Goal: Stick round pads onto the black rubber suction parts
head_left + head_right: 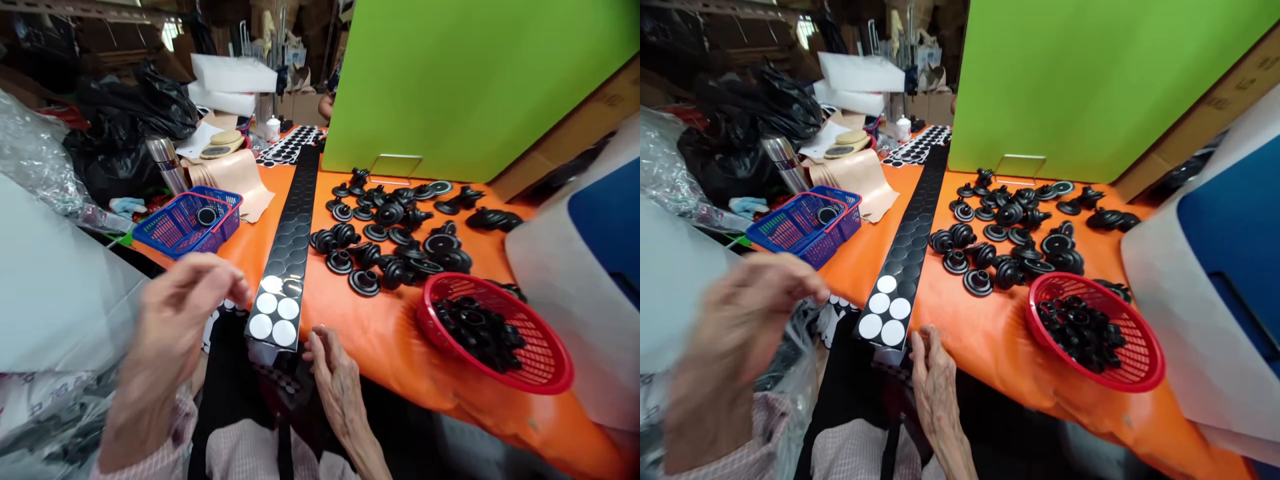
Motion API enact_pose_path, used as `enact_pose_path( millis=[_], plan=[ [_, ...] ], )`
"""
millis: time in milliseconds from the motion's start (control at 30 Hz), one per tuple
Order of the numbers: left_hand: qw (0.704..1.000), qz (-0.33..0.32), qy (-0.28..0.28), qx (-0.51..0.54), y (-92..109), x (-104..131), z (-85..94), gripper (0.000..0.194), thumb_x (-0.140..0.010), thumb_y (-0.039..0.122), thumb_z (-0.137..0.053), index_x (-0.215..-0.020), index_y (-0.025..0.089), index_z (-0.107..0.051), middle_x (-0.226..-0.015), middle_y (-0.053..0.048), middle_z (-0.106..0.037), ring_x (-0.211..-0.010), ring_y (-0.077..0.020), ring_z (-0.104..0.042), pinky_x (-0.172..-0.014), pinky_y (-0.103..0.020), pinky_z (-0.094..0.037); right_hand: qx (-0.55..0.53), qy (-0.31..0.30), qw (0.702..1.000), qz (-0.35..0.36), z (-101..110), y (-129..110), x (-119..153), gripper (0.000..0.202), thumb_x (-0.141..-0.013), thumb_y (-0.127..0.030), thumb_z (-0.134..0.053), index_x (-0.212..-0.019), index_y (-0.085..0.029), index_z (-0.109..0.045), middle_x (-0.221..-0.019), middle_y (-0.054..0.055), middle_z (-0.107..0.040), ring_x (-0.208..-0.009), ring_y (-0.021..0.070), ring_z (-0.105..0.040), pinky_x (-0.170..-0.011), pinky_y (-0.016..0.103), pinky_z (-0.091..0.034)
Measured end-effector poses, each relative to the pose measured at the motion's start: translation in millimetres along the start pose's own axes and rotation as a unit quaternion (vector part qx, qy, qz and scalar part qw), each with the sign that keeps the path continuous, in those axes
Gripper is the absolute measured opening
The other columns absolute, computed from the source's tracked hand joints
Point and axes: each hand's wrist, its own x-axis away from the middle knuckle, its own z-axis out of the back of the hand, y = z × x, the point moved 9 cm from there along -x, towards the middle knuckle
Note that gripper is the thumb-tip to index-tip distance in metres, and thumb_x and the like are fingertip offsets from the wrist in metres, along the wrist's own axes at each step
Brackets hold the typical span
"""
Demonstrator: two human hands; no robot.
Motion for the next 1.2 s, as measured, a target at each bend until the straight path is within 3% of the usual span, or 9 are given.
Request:
enact_pose_path(
  millis=[67, 167, 267, 400, 500, 600, 733, 1000, 1200],
  plan=[
    [0.997, 0.073, -0.028, -0.022, -46, -12, -20.8, 0.031, -0.071, 0.047, -0.067, -0.081, 0.018, -0.065, -0.079, -0.002, -0.066, -0.072, -0.0154, -0.06, -0.07, -0.03, -0.05, -0.109, -0.036, 0.99, -0.085, -18, 9, 3, 0.036, -0.09, -0.05, -0.045, -0.105, -0.019, -0.052, -0.076, 0.003, -0.067, -0.068, 0.0206, -0.068, -0.065, 0.034, -0.054],
    [0.972, 0.226, -0.065, -0.027, -128, -11, -40.5, 0.038, -0.063, 0.047, -0.074, -0.078, 0.015, -0.06, -0.073, -0.003, -0.065, -0.07, -0.0149, -0.059, -0.068, -0.029, -0.047, -0.229, -0.027, 0.965, -0.123, -33, 11, 0, 0.04, -0.083, -0.047, -0.057, -0.107, -0.018, -0.047, -0.067, -0.005, -0.056, -0.062, 0.0153, -0.06, -0.063, 0.028, -0.051],
    [0.927, 0.33, -0.139, 0.108, -164, -2, -66.0, 0.043, -0.064, 0.05, -0.074, -0.082, 0.015, -0.058, -0.075, -0.004, -0.067, -0.068, -0.0141, -0.061, -0.064, -0.026, -0.047, -0.278, -0.012, 0.952, -0.127, -33, 7, 2, 0.042, -0.081, -0.043, -0.061, -0.11, -0.019, -0.044, -0.064, -0.009, -0.048, -0.06, 0.011, -0.052, -0.06, 0.023, -0.045],
    [0.855, 0.391, -0.198, 0.278, -152, 5, -98.9, 0.036, -0.062, 0.037, -0.079, -0.083, 0.012, -0.063, -0.076, -0.006, -0.07, -0.067, -0.0161, -0.065, -0.067, -0.028, -0.052, -0.298, -0.038, 0.947, -0.117, -22, -5, 18, 0.045, -0.084, -0.043, -0.059, -0.118, -0.022, -0.039, -0.068, -0.008, -0.049, -0.061, 0.0099, -0.05, -0.062, 0.022, -0.044],
    [0.821, 0.431, -0.207, 0.311, -147, 14, -117.9, 0.035, -0.058, 0.025, -0.081, -0.085, 0.012, -0.063, -0.069, -0.005, -0.07, -0.06, -0.0171, -0.065, -0.064, -0.031, -0.054, -0.223, -0.082, 0.968, -0.077, -15, -12, 24, 0.031, -0.088, -0.04, -0.054, -0.111, -0.021, -0.048, -0.073, -0.004, -0.054, -0.064, 0.0123, -0.054, -0.062, 0.025, -0.048],
    [0.838, 0.4, -0.206, 0.308, -148, 17, -126.3, 0.038, -0.057, 0.022, -0.081, -0.089, 0.014, -0.062, -0.07, -0.002, -0.069, -0.055, -0.0147, -0.063, -0.057, -0.027, -0.052, -0.049, -0.01, 0.998, 0.037, 7, -24, 12, 0.023, -0.089, -0.035, -0.05, -0.105, -0.02, -0.058, -0.1, 0.007, -0.061, -0.091, 0.0196, -0.06, -0.081, 0.035, -0.052],
    [0.847, 0.361, -0.207, 0.33, -144, 20, -130.1, 0.04, -0.06, 0.026, -0.082, -0.092, 0.014, -0.063, -0.078, -0.003, -0.071, -0.063, -0.0149, -0.066, -0.063, -0.026, -0.052, 0.059, 0.037, 0.986, 0.154, 8, -43, -12, 0.033, -0.093, -0.031, -0.042, -0.119, -0.018, -0.057, -0.125, 0.013, -0.057, -0.12, 0.0246, -0.051, -0.102, 0.047, -0.043],
    [0.828, 0.359, -0.202, 0.38, -133, 25, -138.5, 0.035, -0.061, 0.026, -0.083, -0.089, 0.015, -0.066, -0.073, -0.001, -0.071, -0.063, -0.0145, -0.066, -0.068, -0.027, -0.052, 0.109, 0.102, 0.974, 0.168, 8, -55, -26, 0.025, -0.092, -0.037, -0.048, -0.102, -0.018, -0.062, -0.1, 0.012, -0.064, -0.098, 0.0255, -0.059, -0.083, 0.043, -0.053],
    [0.872, 0.315, -0.234, 0.294, -129, 19, -132.2, 0.037, -0.061, 0.03, -0.082, -0.09, 0.014, -0.064, -0.079, -0.002, -0.07, -0.066, -0.0137, -0.063, -0.065, -0.024, -0.049, 0.128, 0.071, 0.976, 0.164, -5, -47, -25, 0.026, -0.096, -0.031, -0.041, -0.099, -0.018, -0.064, -0.097, 0.01, -0.067, -0.093, 0.0237, -0.061, -0.082, 0.04, -0.05]
  ],
)
